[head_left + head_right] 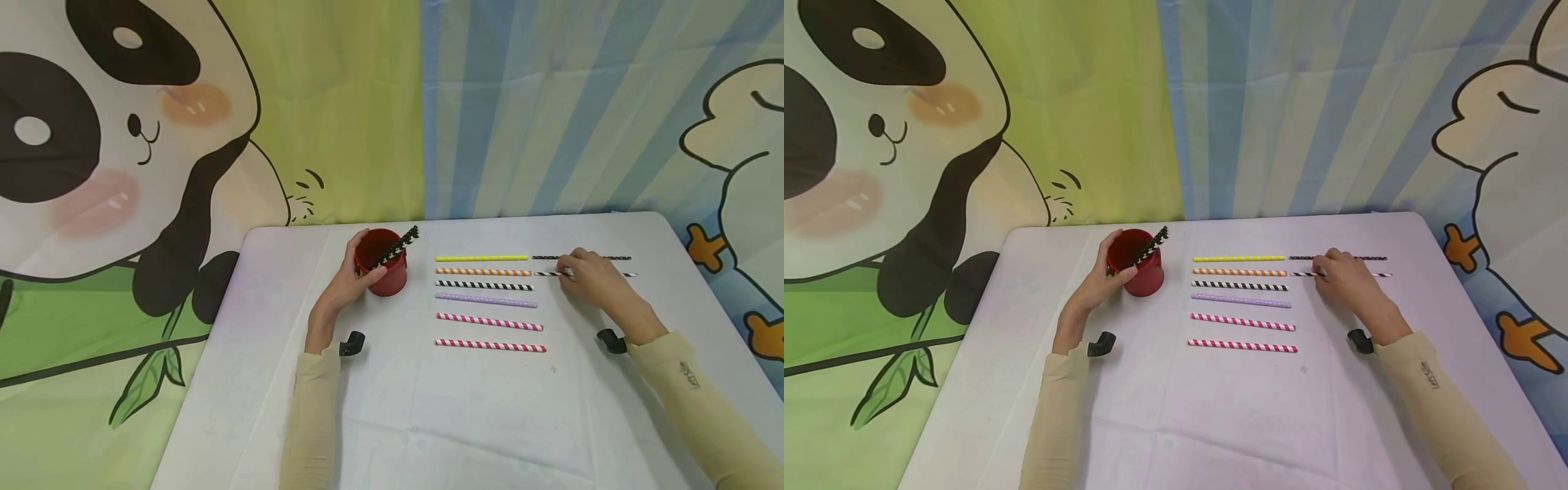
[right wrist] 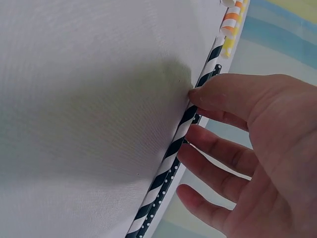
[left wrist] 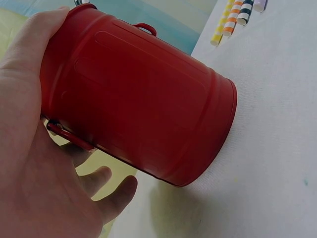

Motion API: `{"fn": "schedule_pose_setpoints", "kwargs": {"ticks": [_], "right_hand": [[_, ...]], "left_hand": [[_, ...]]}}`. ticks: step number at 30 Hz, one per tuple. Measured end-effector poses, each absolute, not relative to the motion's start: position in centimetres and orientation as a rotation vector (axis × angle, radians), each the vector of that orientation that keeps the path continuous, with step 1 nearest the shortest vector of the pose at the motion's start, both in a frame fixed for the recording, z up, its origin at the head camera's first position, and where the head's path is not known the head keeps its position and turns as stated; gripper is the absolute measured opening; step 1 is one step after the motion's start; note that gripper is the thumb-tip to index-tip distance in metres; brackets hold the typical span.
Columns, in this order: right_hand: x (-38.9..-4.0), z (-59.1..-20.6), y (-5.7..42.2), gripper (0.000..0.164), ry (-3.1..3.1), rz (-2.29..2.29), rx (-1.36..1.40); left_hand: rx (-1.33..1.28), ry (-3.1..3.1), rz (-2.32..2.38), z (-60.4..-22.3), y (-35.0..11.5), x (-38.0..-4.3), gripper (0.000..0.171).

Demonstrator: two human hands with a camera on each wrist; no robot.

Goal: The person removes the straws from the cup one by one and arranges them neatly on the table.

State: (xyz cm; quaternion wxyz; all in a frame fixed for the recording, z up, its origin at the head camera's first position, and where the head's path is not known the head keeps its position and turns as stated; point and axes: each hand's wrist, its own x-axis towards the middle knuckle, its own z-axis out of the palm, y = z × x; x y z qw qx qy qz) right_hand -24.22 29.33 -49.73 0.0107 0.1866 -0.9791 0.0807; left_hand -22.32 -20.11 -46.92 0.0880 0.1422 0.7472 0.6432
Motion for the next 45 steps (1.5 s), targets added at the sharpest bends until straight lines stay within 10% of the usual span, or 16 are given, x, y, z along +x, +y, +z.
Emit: {"fn": "schedule_pose_setpoints", "kwargs": {"ticks": [45], "right_hand": [[-23.5, -47.4, 25.9, 0.022, -3.025, 0.335, 0.612]], "left_hand": [[0.415, 2.283, 1.888, -48.9, -20.4, -23.2, 0.086]]}}
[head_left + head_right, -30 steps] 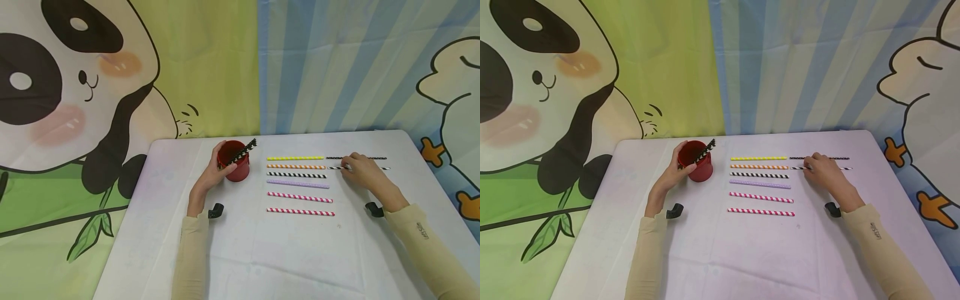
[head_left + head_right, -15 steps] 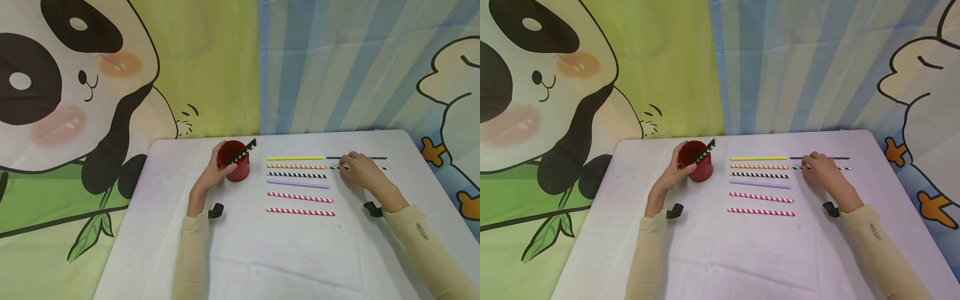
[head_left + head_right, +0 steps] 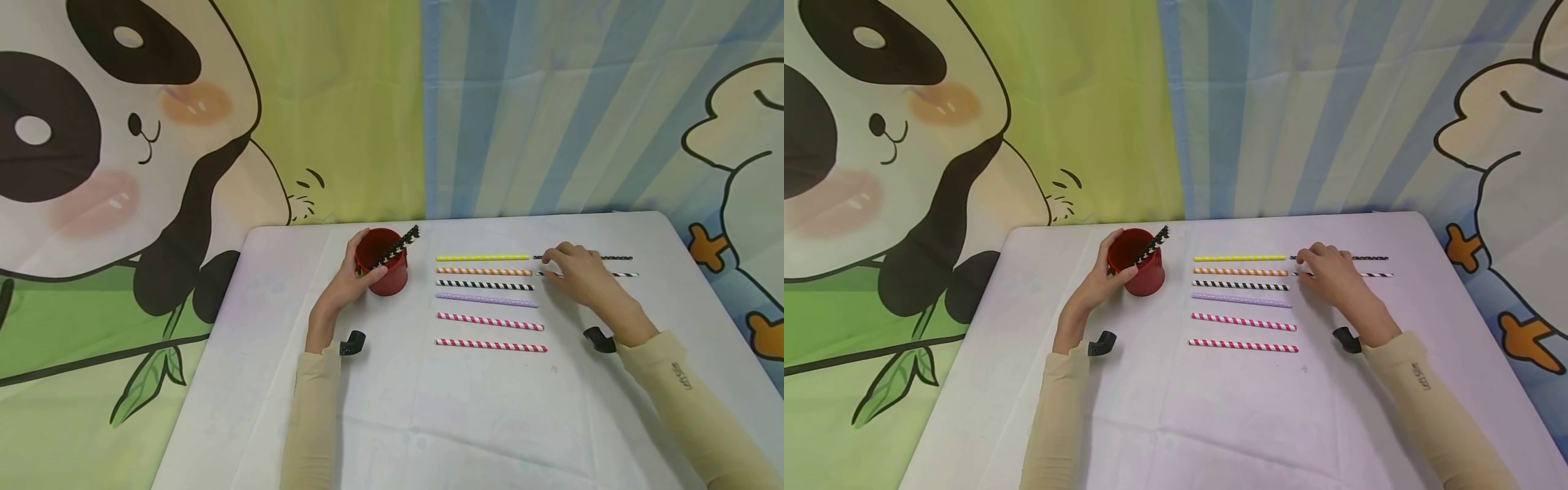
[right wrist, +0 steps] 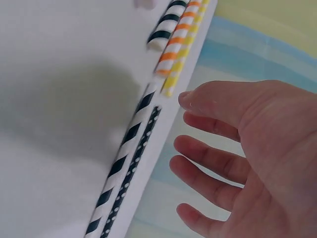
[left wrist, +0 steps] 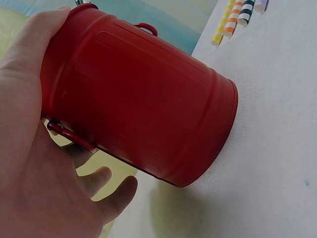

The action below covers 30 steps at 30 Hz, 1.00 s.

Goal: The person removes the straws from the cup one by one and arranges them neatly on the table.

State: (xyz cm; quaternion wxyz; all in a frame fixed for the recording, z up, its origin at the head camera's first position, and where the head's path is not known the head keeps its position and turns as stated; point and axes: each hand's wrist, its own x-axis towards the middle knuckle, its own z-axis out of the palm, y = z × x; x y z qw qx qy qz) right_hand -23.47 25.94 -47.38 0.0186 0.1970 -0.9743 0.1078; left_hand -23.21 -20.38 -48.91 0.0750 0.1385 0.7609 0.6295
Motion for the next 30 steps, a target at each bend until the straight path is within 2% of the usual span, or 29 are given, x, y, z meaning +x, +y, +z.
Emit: {"fn": "schedule_pose_setpoints", "kwargs": {"ticks": [6, 17, 30], "right_hand": [[-23.4, -46.5, 24.0, 0.022, -2.982, 0.369, 0.691], [-23.7, -46.9, 20.2, 0.024, -2.907, 0.578, 0.796], [-23.2, -48.5, 14.9, 0.014, -2.717, 0.9, 0.836]], "left_hand": [[0.417, 2.257, 1.887, -46.8, -20.1, -22.2, 0.087], [0.408, 2.264, 1.876, -46.7, -20.1, -22.2, 0.085], [0.406, 2.266, 1.875, -46.7, -20.1, -22.3, 0.086]]}}
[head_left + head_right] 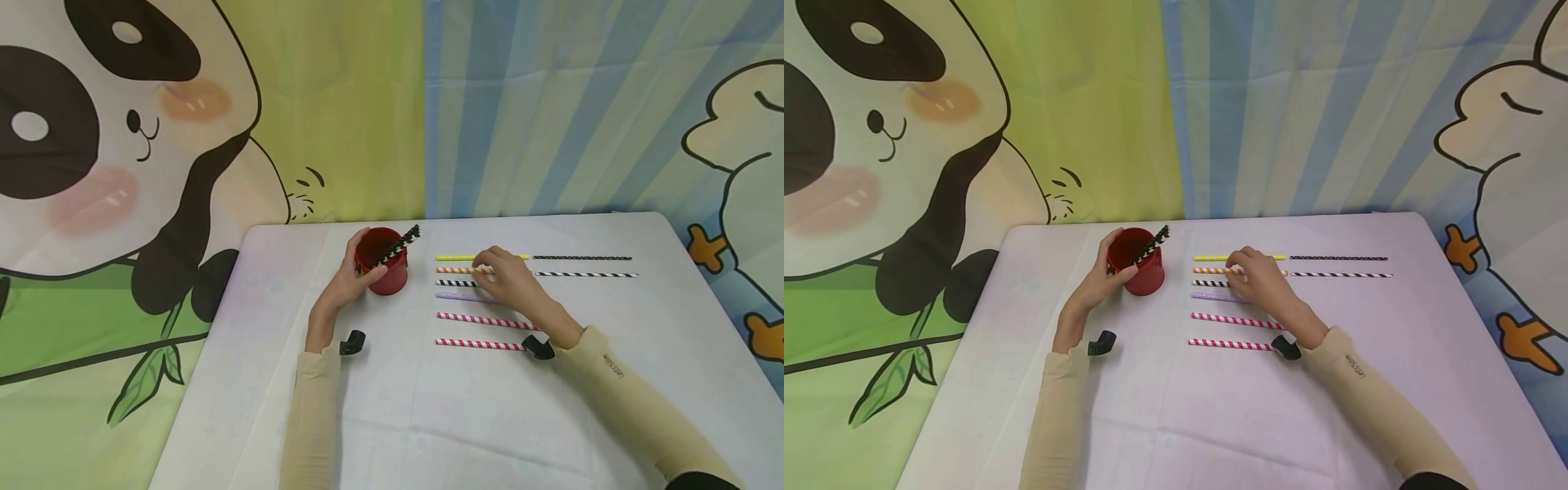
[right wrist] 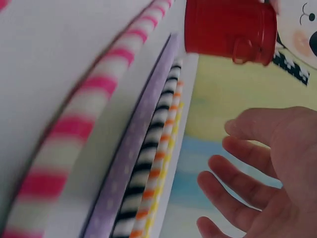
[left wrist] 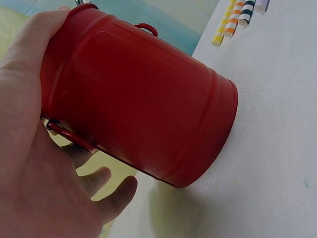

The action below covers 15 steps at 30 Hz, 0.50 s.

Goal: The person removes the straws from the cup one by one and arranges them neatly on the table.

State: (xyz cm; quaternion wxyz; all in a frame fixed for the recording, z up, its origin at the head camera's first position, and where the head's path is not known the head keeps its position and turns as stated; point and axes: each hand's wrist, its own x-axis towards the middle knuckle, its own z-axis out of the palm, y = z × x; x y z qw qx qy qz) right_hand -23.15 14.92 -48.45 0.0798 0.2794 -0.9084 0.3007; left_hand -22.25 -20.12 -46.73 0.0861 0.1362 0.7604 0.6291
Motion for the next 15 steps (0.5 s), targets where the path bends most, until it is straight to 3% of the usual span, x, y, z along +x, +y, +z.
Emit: {"fn": "schedule_pose_setpoints", "kwargs": {"ticks": [15], "right_hand": [[-22.8, -47.8, 7.2, 0.022, -2.544, 1.952, 0.479]], "left_hand": [[0.43, 2.299, 1.875, -46.8, -20.1, -22.4, 0.086]]}}
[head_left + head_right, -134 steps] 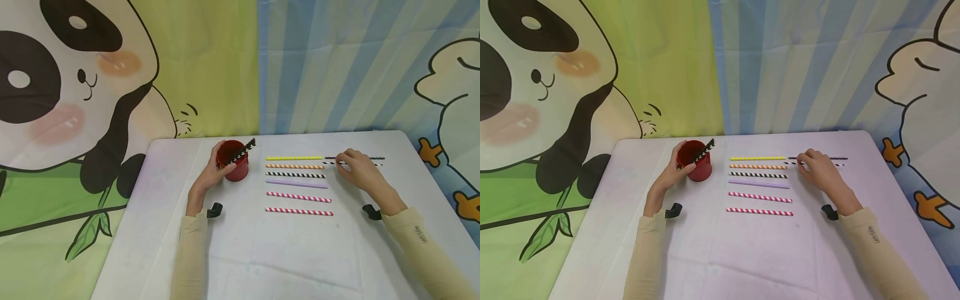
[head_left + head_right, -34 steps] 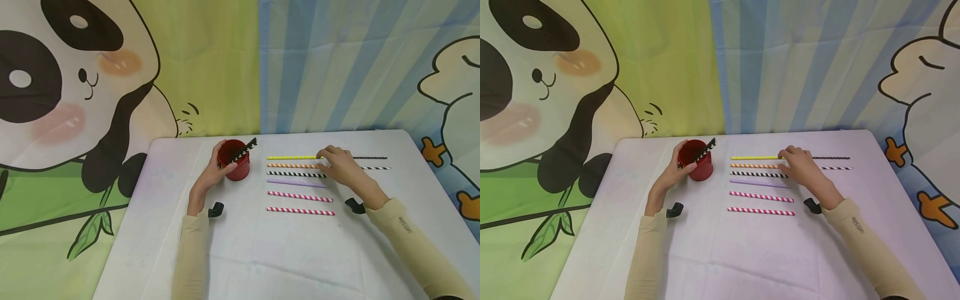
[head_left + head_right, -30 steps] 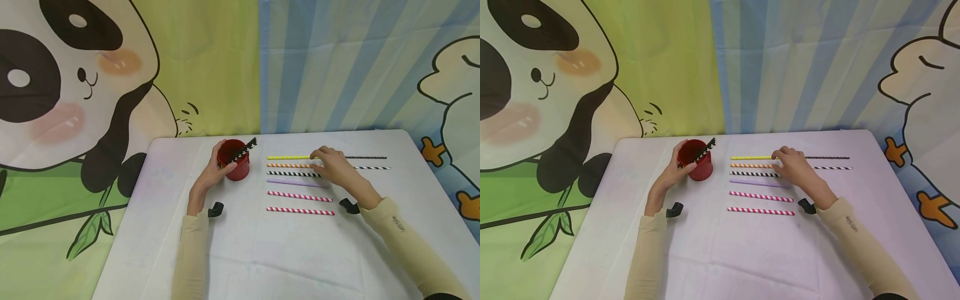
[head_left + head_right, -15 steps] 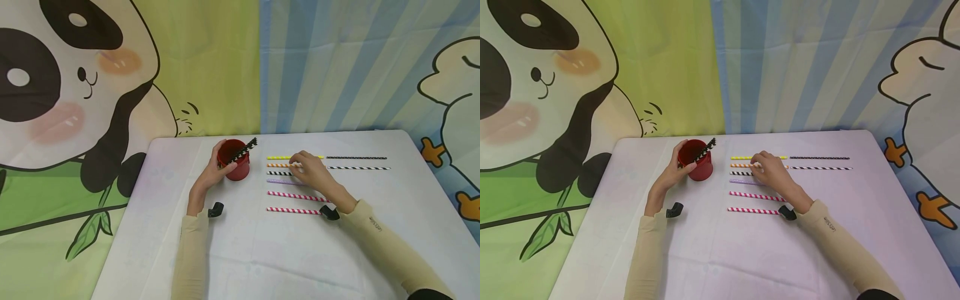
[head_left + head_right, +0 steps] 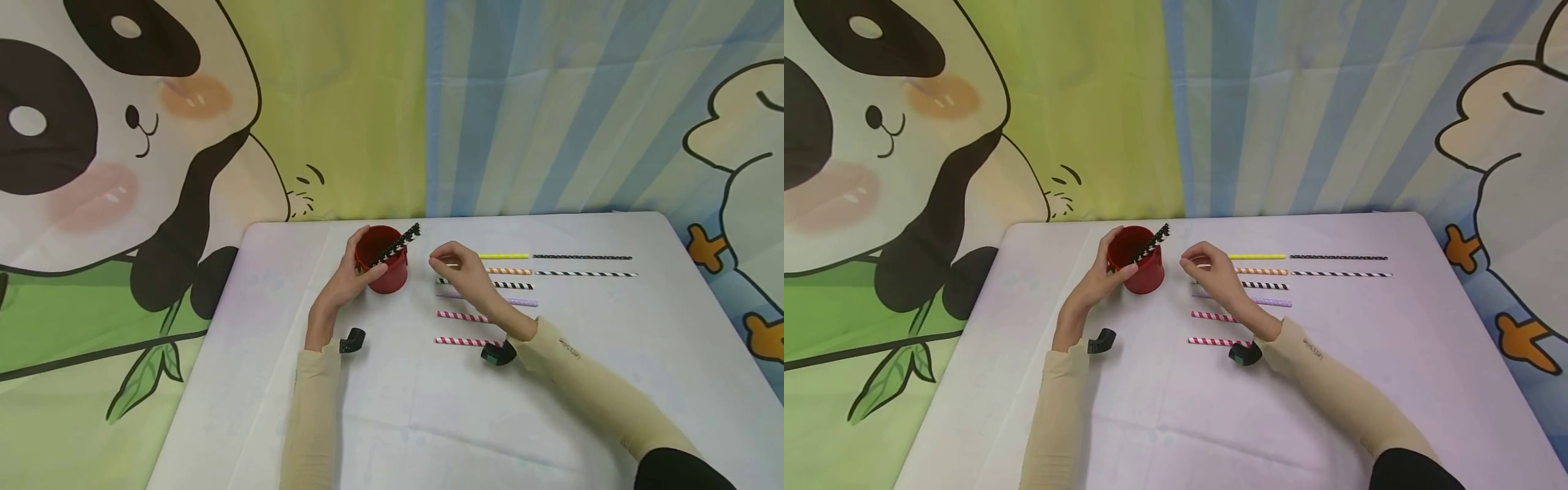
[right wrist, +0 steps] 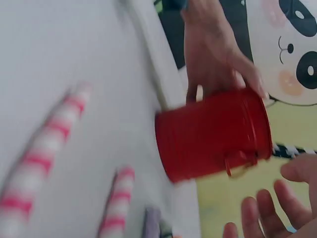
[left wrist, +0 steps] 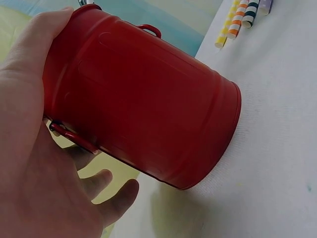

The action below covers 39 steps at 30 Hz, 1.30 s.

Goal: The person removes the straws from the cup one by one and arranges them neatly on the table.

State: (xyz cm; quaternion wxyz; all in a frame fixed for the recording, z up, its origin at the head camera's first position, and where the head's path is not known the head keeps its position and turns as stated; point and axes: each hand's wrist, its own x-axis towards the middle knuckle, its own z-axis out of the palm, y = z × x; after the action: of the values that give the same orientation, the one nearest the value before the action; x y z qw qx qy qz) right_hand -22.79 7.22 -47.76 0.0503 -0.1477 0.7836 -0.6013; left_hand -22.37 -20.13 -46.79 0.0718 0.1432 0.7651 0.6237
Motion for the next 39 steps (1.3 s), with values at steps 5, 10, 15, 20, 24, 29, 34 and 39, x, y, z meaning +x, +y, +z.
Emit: {"fn": "schedule_pose_setpoints", "kwargs": {"ticks": [5, 10, 15, 20, 24, 29, 34, 39], "right_hand": [[-22.7, -47.6, 5.0, 0.025, 2.302, -1.987, -0.403], [-22.7, -46.7, 3.4, 0.028, 2.281, -2.048, -0.353], [-21.7, -44.3, 2.5, 0.03, 2.266, -2.056, -0.325], [-21.6, -44.2, 1.7, 0.029, 2.275, -2.084, -0.325], [-21.6, -43.9, 1.2, 0.027, 2.32, -2.082, -0.319], [-21.5, -43.5, 0.8, 0.025, 2.373, -2.058, -0.284], [-21.6, -43.3, 0.5, 0.022, 2.391, -2.054, -0.227], [-21.6, -43.1, 0.5, 0.019, 2.383, -2.063, -0.211]], "left_hand": [[0.425, 2.31, 1.859, -46.7, -20.1, -22.4, 0.087], [0.425, 2.306, 1.866, -46.7, -20.1, -22.3, 0.086], [0.418, 2.29, 1.876, -46.8, -20.1, -22.4, 0.086], [0.409, 2.286, 1.875, -46.8, -20.1, -22.3, 0.086], [0.424, 2.285, 1.881, -46.9, -20.1, -22.3, 0.086], [0.419, 2.292, 1.877, -46.9, -20.1, -22.3, 0.086], [0.402, 2.294, 1.871, -46.9, -20.1, -22.2, 0.086], [0.38, 2.293, 1.865, -46.8, -20.1, -22.2, 0.087]]}}
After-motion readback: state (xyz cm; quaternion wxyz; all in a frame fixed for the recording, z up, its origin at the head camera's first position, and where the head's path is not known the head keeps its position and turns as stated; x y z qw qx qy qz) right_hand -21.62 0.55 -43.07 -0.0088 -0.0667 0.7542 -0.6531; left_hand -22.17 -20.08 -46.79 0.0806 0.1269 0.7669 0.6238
